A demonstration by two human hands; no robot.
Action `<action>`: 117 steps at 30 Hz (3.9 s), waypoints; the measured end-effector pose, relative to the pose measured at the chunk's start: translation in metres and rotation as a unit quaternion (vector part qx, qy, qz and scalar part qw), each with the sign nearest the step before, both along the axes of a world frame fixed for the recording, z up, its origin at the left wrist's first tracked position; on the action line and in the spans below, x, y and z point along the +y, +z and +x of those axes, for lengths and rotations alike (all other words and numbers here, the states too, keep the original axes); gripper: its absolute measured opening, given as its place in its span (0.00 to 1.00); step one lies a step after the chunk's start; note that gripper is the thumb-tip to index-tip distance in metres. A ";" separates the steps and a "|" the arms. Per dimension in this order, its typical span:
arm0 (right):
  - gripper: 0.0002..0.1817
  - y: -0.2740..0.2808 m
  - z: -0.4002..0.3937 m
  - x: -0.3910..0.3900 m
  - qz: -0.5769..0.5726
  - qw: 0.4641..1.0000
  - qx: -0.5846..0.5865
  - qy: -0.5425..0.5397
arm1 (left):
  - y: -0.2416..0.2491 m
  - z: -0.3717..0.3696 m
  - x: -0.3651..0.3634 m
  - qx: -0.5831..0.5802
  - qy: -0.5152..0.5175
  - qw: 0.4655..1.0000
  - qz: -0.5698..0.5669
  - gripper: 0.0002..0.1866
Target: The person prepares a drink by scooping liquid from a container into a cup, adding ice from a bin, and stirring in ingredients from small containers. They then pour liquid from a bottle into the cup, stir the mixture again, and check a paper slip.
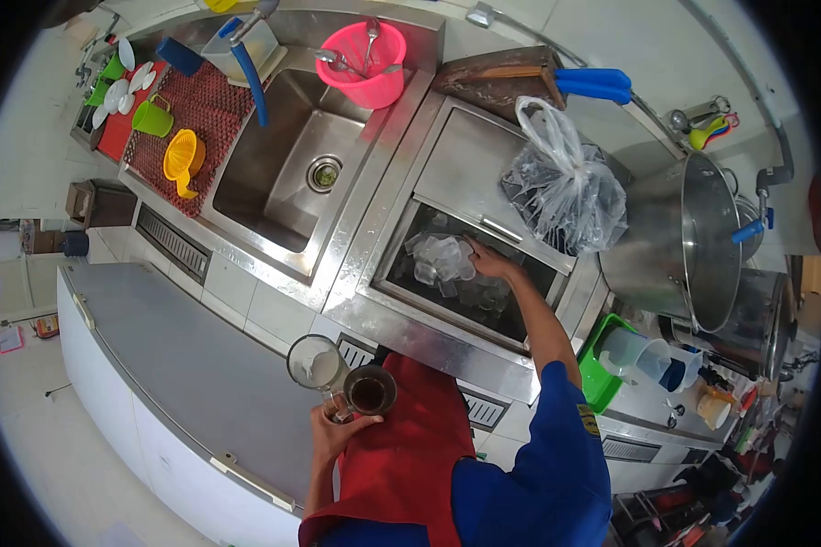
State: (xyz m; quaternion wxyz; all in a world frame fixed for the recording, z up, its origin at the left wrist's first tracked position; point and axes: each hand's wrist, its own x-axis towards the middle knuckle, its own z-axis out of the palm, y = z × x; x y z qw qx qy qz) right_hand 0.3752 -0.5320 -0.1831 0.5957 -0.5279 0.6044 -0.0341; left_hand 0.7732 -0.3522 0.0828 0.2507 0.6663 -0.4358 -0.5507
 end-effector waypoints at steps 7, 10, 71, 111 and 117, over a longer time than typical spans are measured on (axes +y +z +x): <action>0.34 0.029 -0.015 0.024 -0.098 0.994 -0.018 0.043 | -0.001 0.002 -0.030 -0.052 -0.149 0.987 -0.006 0.20; 0.32 0.068 -0.006 0.035 -0.155 0.987 -0.019 0.025 | 0.004 -0.002 -0.048 -0.041 -0.214 0.975 -0.038 0.21; 0.41 -0.118 0.031 -0.047 -0.093 0.934 0.297 0.177 | -0.018 0.040 -0.006 0.006 0.124 0.989 -0.085 0.33; 0.26 0.401 0.002 0.025 -0.183 0.889 0.394 0.143 | -0.001 -0.116 -0.113 -0.041 -0.164 0.953 -0.250 0.22; 0.23 0.411 0.000 0.037 -0.242 0.864 0.430 0.100 | -0.005 -0.128 -0.117 -0.036 -0.167 0.956 -0.239 0.22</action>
